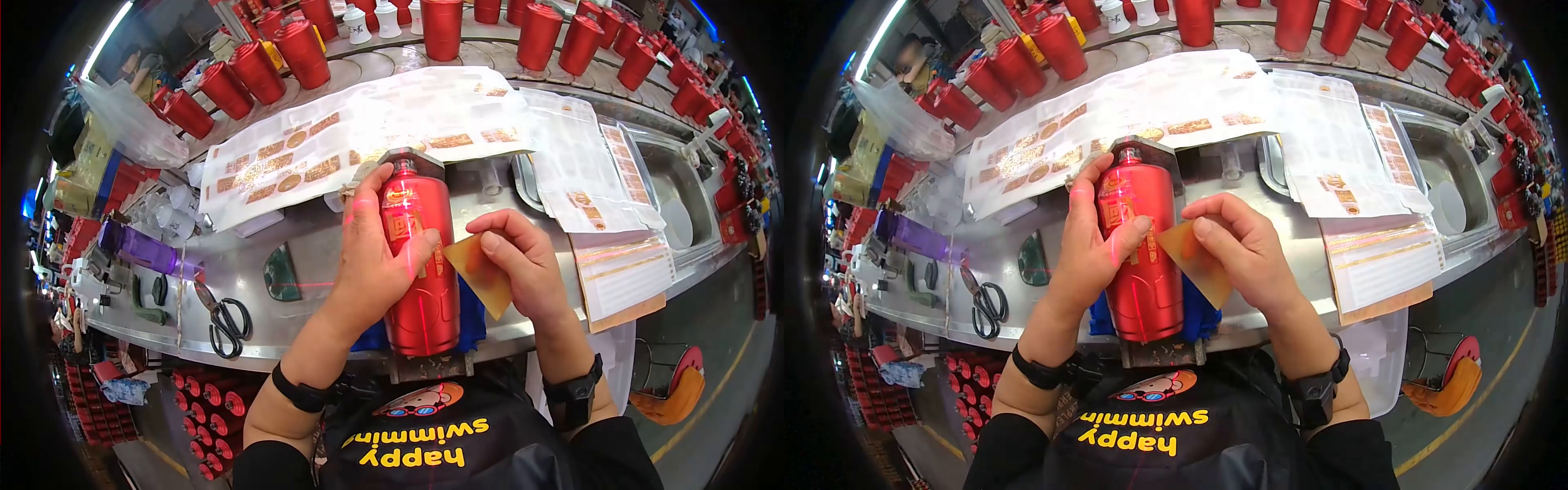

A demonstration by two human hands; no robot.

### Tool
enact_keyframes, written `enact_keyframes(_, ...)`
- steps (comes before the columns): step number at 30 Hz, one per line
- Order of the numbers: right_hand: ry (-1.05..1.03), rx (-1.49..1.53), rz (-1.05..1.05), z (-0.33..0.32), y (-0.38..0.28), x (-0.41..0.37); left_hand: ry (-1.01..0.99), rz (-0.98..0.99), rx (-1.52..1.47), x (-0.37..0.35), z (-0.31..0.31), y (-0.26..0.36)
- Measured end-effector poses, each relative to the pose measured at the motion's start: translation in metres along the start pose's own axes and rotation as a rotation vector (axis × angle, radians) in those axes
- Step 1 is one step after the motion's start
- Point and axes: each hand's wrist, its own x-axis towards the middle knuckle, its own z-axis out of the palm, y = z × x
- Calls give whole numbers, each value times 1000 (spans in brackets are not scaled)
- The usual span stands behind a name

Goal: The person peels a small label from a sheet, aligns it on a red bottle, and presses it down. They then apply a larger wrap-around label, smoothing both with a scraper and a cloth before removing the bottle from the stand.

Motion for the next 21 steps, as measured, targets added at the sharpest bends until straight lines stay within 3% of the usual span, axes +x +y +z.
enact_keyframes(9, 84, 11, -53, -1, -1, -4, 13, 29, 88, -1, 2, 1)
enact_keyframes(12, 98, -411, -379, 5, -2, -3, 23, -28, -143, -2, -1, -6)
enact_keyframes(16, -108, -1032, -713, 21, -7, 2, 2, 55, -105, -3, -1, -9)
enact_keyframes(21, -60, -1030, -662, 14, 2, 0, -23, 80, -160, -7, -3, -10)
